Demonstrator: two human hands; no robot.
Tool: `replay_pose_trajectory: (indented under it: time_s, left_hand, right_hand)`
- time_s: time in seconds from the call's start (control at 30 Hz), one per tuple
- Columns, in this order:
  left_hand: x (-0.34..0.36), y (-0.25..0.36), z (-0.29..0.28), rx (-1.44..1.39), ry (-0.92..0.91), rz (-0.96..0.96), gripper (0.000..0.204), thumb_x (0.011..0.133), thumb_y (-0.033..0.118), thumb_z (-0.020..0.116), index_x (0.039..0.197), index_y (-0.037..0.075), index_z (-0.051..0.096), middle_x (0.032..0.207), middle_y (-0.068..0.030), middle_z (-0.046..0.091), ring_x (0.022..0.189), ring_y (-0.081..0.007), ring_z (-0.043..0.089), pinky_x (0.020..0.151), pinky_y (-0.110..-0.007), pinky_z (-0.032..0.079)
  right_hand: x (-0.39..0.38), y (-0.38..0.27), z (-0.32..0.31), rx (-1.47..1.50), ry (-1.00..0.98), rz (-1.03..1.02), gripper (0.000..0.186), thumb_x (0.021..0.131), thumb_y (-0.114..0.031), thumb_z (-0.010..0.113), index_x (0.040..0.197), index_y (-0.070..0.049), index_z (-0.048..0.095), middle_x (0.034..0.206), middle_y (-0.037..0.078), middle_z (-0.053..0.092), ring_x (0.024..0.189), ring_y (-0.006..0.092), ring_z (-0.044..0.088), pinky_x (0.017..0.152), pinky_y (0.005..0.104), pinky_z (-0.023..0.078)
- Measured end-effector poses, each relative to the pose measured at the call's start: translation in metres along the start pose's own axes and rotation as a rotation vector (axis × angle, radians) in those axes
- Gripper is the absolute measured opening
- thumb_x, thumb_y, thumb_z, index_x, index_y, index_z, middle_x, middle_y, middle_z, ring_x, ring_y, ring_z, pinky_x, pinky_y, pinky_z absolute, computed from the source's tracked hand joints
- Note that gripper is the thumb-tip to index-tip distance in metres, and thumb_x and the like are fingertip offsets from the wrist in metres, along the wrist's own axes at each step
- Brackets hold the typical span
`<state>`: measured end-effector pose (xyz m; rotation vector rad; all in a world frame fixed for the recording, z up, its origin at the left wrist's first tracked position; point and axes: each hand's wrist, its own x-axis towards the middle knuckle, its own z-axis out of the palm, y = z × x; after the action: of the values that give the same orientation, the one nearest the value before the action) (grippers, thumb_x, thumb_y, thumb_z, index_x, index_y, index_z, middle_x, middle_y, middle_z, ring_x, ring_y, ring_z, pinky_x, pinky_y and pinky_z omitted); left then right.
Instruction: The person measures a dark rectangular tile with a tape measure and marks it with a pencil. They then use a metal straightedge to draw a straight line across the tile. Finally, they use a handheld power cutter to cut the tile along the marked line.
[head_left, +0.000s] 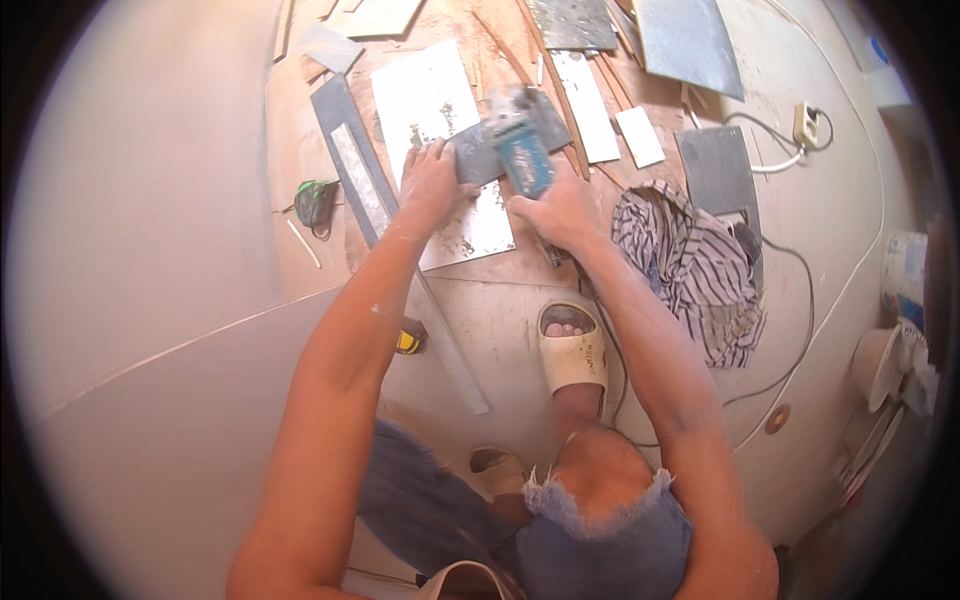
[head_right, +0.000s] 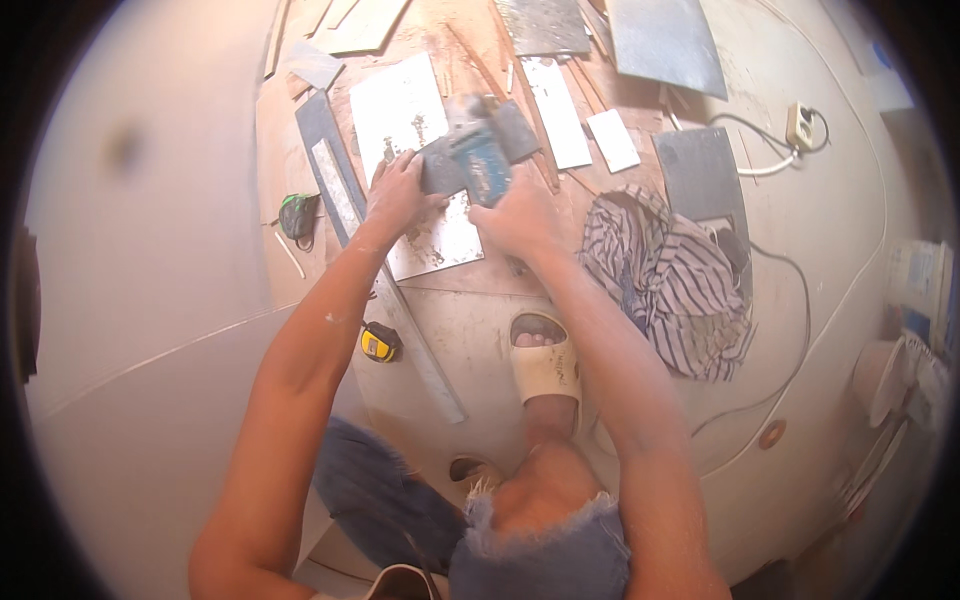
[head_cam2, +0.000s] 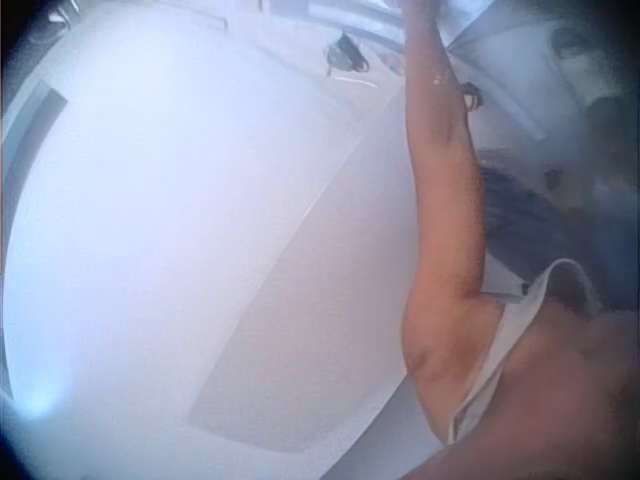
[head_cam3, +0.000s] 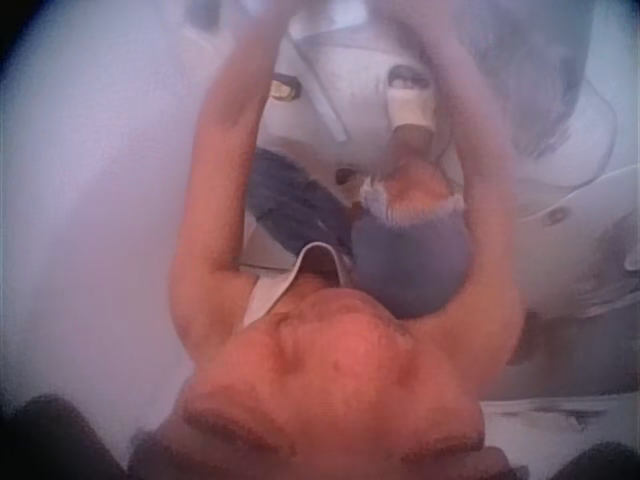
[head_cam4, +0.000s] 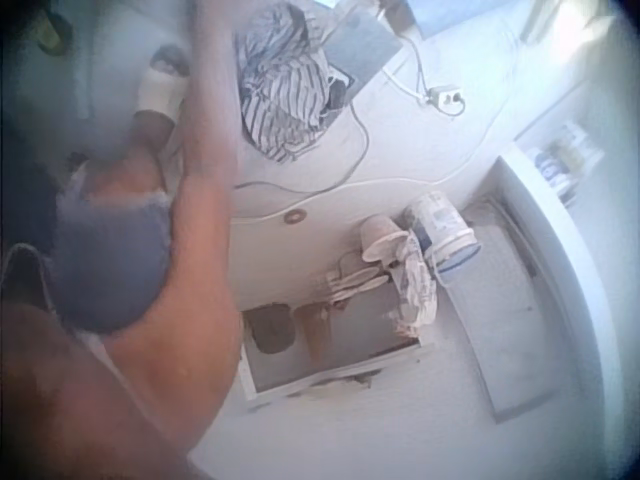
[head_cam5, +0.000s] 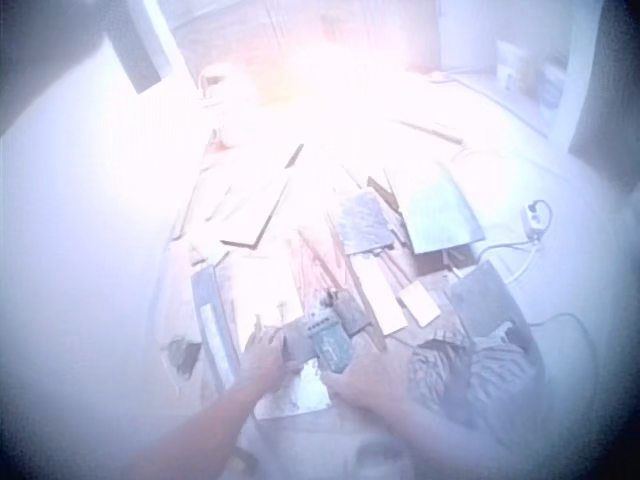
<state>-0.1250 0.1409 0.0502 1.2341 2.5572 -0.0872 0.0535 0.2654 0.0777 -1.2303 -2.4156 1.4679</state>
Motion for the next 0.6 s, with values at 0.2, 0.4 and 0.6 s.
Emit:
replay_pose_trajectory:
  time_s: [0.2,0.4,0.6]
  left_hand:
    - [0.006,-0.003,-0.002,0.098,-0.139,-0.004,0.082,0.079,0.037,0.079,0.146,0.002,0.045,0.156,-0.0124,0.04,0.146,-0.026,0.035,0.121,-0.042,0.024]
    - [0.006,-0.001,0.003,0.162,-0.111,0.009,0.081,0.08,0.036,0.079,0.147,0.006,0.045,0.156,-0.01,0.041,0.146,-0.0276,0.035,0.12,-0.046,0.025]
    - [0.008,-0.004,0.003,0.144,-0.088,0.004,0.084,0.078,0.04,0.079,0.147,0.005,0.045,0.156,-0.0096,0.041,0.146,-0.026,0.034,0.12,-0.047,0.025]
  right_hand:
    - [0.016,-0.02,0.027,0.037,-0.189,0.069,0.069,0.071,-0.034,0.079,0.119,0.008,0.052,0.113,0.029,0.065,0.108,0.0398,0.065,0.093,0.0451,0.052]
    - [0.033,-0.015,0.041,0.032,-0.155,0.075,0.07,0.07,-0.035,0.082,0.118,0.008,0.053,0.114,0.028,0.066,0.108,0.0395,0.065,0.092,0.0446,0.053]
    - [0.033,-0.016,0.037,0.062,-0.175,0.106,0.072,0.068,-0.035,0.083,0.117,0.009,0.054,0.113,0.028,0.066,0.107,0.0384,0.066,0.09,0.0424,0.054]
